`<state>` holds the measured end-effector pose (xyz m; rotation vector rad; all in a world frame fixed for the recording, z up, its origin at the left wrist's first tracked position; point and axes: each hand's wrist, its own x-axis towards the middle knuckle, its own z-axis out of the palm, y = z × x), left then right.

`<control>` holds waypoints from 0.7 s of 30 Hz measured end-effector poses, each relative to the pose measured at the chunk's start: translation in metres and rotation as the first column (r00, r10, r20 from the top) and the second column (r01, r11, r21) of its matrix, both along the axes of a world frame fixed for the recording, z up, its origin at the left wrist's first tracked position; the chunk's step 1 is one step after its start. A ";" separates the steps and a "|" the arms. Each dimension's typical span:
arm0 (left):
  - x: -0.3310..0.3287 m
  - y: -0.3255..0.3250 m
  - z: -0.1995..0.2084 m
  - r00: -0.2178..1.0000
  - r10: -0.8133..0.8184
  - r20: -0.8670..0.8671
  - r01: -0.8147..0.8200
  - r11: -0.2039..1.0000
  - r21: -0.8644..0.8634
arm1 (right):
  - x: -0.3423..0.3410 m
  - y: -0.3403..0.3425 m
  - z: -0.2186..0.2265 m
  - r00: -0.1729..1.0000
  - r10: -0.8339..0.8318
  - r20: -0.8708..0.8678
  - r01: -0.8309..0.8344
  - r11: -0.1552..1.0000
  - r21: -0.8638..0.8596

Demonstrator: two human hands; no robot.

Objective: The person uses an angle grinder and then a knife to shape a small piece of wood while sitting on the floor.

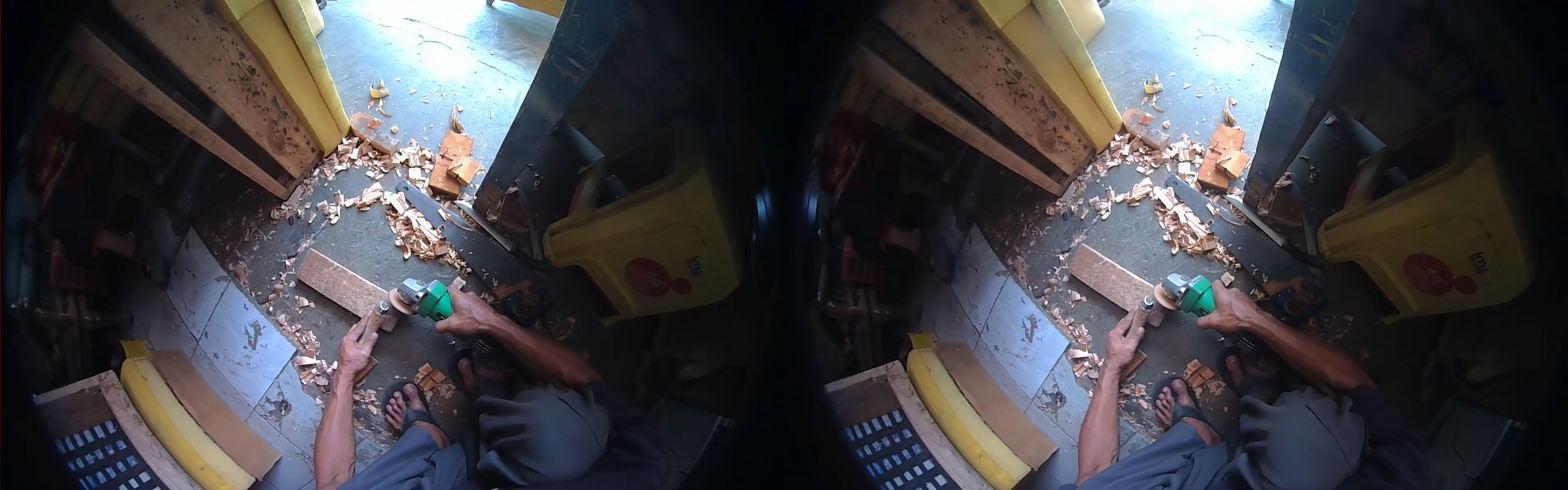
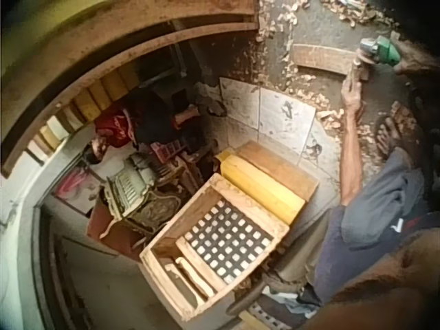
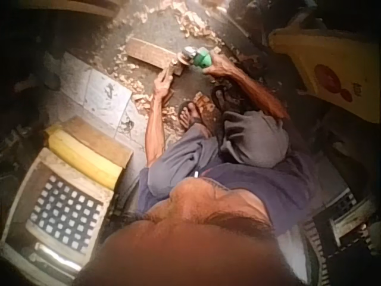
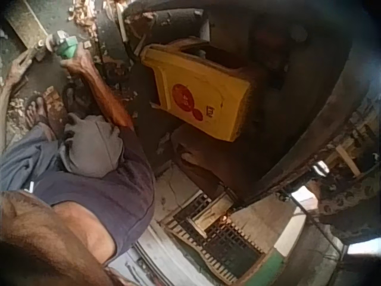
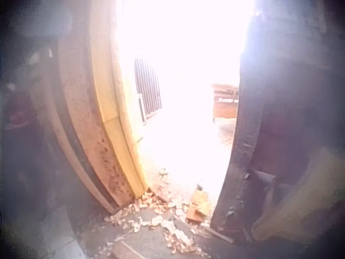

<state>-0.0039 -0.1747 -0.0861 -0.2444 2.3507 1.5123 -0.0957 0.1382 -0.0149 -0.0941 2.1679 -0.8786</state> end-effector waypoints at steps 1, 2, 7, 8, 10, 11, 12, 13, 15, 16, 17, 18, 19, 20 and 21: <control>0.001 0.005 0.001 1.000 0.000 -0.006 0.000 1.000 -0.017 | 0.005 0.008 -0.004 0.999 -0.041 0.019 0.041 0.999 -0.031; 0.006 0.008 -0.001 0.998 0.025 -0.051 -0.029 0.997 -0.068 | 0.008 0.013 -0.003 0.996 -0.075 0.037 0.078 0.995 -0.061; 0.016 0.020 0.002 0.932 0.196 -0.304 -0.312 0.860 -0.403 | 0.023 0.035 0.024 0.956 -0.241 0.166 0.264 0.956 -0.131; 0.014 0.021 0.003 0.910 0.222 -0.351 -0.370 0.818 -0.442 | 0.025 0.037 0.029 0.955 -0.264 0.134 0.281 0.951 -0.131; 0.014 0.019 0.000 0.858 0.164 -0.487 -0.435 0.736 -0.518 | 0.029 0.040 0.027 0.950 -0.284 0.132 0.304 0.938 -0.166; 0.010 0.025 0.006 0.887 0.303 -0.350 -0.422 0.838 -0.344 | 0.031 0.045 0.025 0.945 -0.303 0.125 0.322 0.930 -0.178; 0.007 0.029 0.012 0.899 0.400 -0.178 -0.427 0.892 -0.150 | 0.034 0.049 0.022 0.938 -0.323 0.126 0.343 0.919 -0.195; 0.004 0.032 0.018 0.894 0.448 0.013 -0.449 0.892 0.049 | 0.037 0.052 0.018 0.931 -0.343 0.128 0.363 0.907 -0.212; 0.006 0.030 0.026 0.849 0.416 0.327 -0.529 0.684 0.502 | 0.042 0.055 0.018 0.925 -0.360 0.119 0.378 0.895 -0.235; 0.010 0.030 0.030 0.836 0.351 0.422 -0.549 0.538 0.640 | 0.043 0.057 0.019 0.927 -0.360 0.104 0.375 0.896 -0.238; 0.012 0.031 0.036 0.824 0.269 0.498 -0.566 0.366 0.739 | 0.045 0.058 0.020 0.929 -0.358 0.090 0.369 0.897 -0.244; 0.015 0.032 0.035 0.841 0.243 0.483 -0.540 0.377 0.752 | 0.046 0.060 0.016 0.929 -0.359 0.090 0.369 0.888 -0.273; 0.015 0.034 0.036 0.853 0.213 0.476 -0.521 0.370 0.769 | 0.048 0.064 0.011 0.928 -0.362 0.089 0.371 0.879 -0.301; 0.015 0.034 0.035 0.865 0.182 0.468 -0.502 0.361 0.786 | 0.048 0.064 0.011 0.927 -0.364 0.087 0.372 0.869 -0.327; 0.014 0.034 0.034 0.875 0.150 0.460 -0.482 0.351 0.803 | 0.050 0.064 0.011 0.929 -0.361 0.074 0.365 0.875 -0.319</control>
